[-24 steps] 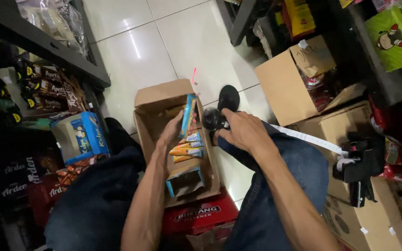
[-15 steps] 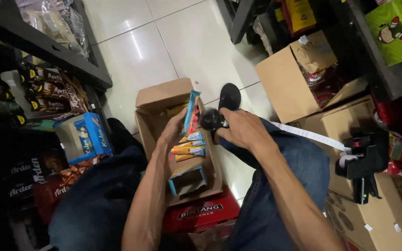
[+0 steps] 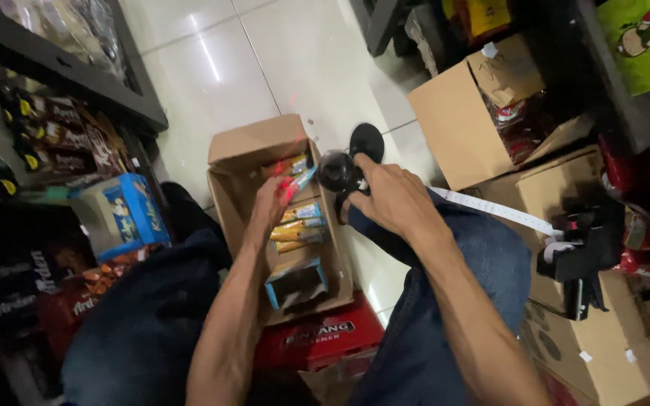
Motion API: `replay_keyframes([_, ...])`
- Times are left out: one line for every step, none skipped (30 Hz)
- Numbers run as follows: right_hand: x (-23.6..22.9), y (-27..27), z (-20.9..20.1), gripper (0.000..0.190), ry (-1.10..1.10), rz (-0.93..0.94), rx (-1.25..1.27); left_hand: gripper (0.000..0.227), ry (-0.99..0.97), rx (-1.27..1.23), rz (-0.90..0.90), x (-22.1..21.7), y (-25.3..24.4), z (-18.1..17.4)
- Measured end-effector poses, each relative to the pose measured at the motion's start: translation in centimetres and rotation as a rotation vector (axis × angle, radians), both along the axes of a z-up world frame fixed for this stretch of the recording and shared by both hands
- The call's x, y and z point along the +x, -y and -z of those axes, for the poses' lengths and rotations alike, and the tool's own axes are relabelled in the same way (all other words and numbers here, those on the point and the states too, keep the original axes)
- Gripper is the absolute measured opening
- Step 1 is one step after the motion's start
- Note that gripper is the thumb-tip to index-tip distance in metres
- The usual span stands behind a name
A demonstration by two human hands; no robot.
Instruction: The person sits on the floor and repeatedly picks snack packets from a cardboard box, scans each with a handheld barcode scanner, and places them back into the box. The process continues for multiple items without closing the box or moving to another location.
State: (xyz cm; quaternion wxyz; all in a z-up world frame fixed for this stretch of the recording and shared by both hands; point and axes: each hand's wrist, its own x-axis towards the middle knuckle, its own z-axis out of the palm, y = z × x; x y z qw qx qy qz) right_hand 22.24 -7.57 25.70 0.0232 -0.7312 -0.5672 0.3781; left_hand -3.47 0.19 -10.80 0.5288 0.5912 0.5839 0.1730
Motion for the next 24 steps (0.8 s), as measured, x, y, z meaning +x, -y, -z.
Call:
replay_keyframes([-0.3, 0.1, -0.7, 0.052, 0.004, -0.009, -0.008, 0.037, 0.004, -0.008, -0.009, -0.3, 0.5, -0.8])
replay_keyframes([-0.7, 0.1, -1.4, 0.051, -0.006, 0.001, -0.040, 0.038, -0.158, 0.287, 0.178, -0.5, 1.0, -1.7])
replay_keyframes([-1.1, -0.1, -2.2, 0.051, -0.013, 0.014, -0.066, 0.041, -0.319, 0.588, 0.366, -0.7, 0.9, -2.5])
replay_keyframes([-1.0, -0.5, -2.2, 0.051, -0.006, 0.008, -0.070, 0.041, -0.315, 0.584, 0.358, -0.5, 0.4, -2.6])
replay_keyframes([-1.1, -0.6, -2.1, 0.049, 0.000, 0.009, -0.076, 0.036, -0.506, 0.522, 0.464, -0.5, 0.3, -2.7])
replay_keyframes([-1.0, -0.9, -2.0, 0.048, 0.007, 0.011, -0.082, 0.034, -0.694, 0.454, 0.571, -0.4, 0.2, -2.7])
replay_keyframes([-1.0, -1.1, -1.7, 0.048, 0.012, 0.006, -0.088, 0.034, -0.689, 0.448, 0.567, -0.4, -0.4, 0.6])
replay_keyframes([-0.9, -1.4, -1.4, 0.048, 0.004, 0.014, -0.086, 0.038, -0.763, 0.480, 0.646, -0.3, -1.0, 3.8])
replay_keyframes([-0.7, -1.5, -1.2, 0.048, 0.000, 0.024, -0.087, 0.043, -0.834, 0.512, 0.726, -0.1, -1.3, 7.1])
replay_keyframes([-1.1, -1.8, -1.7, 0.048, 0.008, 0.020, -0.096, 0.043, -0.824, 0.504, 0.723, -0.1, -1.5, 6.2])
replay_keyframes([-1.4, -2.3, -2.2, 0.048, -0.015, 0.029, -0.105, 0.043, -0.839, 0.555, 0.743, 0.1, -1.8, 5.3])
replay_keyframes([-1.7, -2.7, -2.6, 0.048, -0.039, 0.039, -0.114, 0.043, -0.855, 0.606, 0.763, 0.1, -2.1, 4.5])
replay_keyframes([-1.9, -3.1, -2.9, 0.048, -0.032, 0.019, -0.125, 0.043, -0.850, 0.589, 0.747, 0.3, -2.5, 7.7])
replay_keyframes([-2.1, -3.5, -3.2, 0.046, -0.039, 0.039, -0.107, 0.039, -0.833, 0.696, 0.667, 0.5, -2.8, 11.0])
replay_keyframes([-2.5, -3.6, -3.3, 0.044, -0.057, 0.062, -0.095, 0.035, -0.821, 0.794, 0.594, -0.1, -2.4, 14.2])
replay_keyframes([-2.7, -3.8, -3.3, 0.044, -0.060, 0.045, -0.114, 0.035, -0.825, 0.769, 0.588, 0.2, -2.1, 14.2])
replay_keyframes([-2.7, -4.1, -3.2, 0.041, -0.051, 0.067, -0.116, 0.035, -0.876, 0.698, 0.606, 0.7, -2.5, 14.1])
replay_keyframes([-2.7, -4.2, -3.3, 0.039, -0.042, 0.089, -0.118, 0.036, -0.926, 0.626, 0.624, 1.3, -2.8, 13.9])
replay_keyframes([-2.6, -4.3, -3.1, 0.039, -0.045, 0.085, -0.124, 0.036, -0.928, 0.618, 0.625, 1.3, -2.8, 14.5])
replay_keyframes([-2.4, -4.4, -3.1, 0.037, -0.053, 0.091, -0.113, 0.031, -0.870, 0.639, 0.576, 1.3, -2.7, 14.9])
replay_keyframes([-2.3, -4.3, -3.1, 0.035, -0.059, 0.097, -0.099, 0.026, -0.812, 0.663, 0.525, 1.5, -2.8, 15.2])
replay_keyframes([-2.2, -4.3, -2.9, 0.035, -0.061, 0.095, -0.101, 0.026, -0.814, 0.659, 0.524, 1.6, -2.5, 14.3])
replay_keyframes([-2.2, -4.1, -2.7, 0.034, -0.070, 0.096, -0.084, 0.027, -0.845, 0.645, 0.527, 1.6, -2.1, 13.4])
replay_keyframes([-2.1, -3.9, -2.6, 0.033, -0.079, 0.097, -0.067, 0.027, -0.877, 0.630, 0.530, 1.5, -1.6, 12.4])
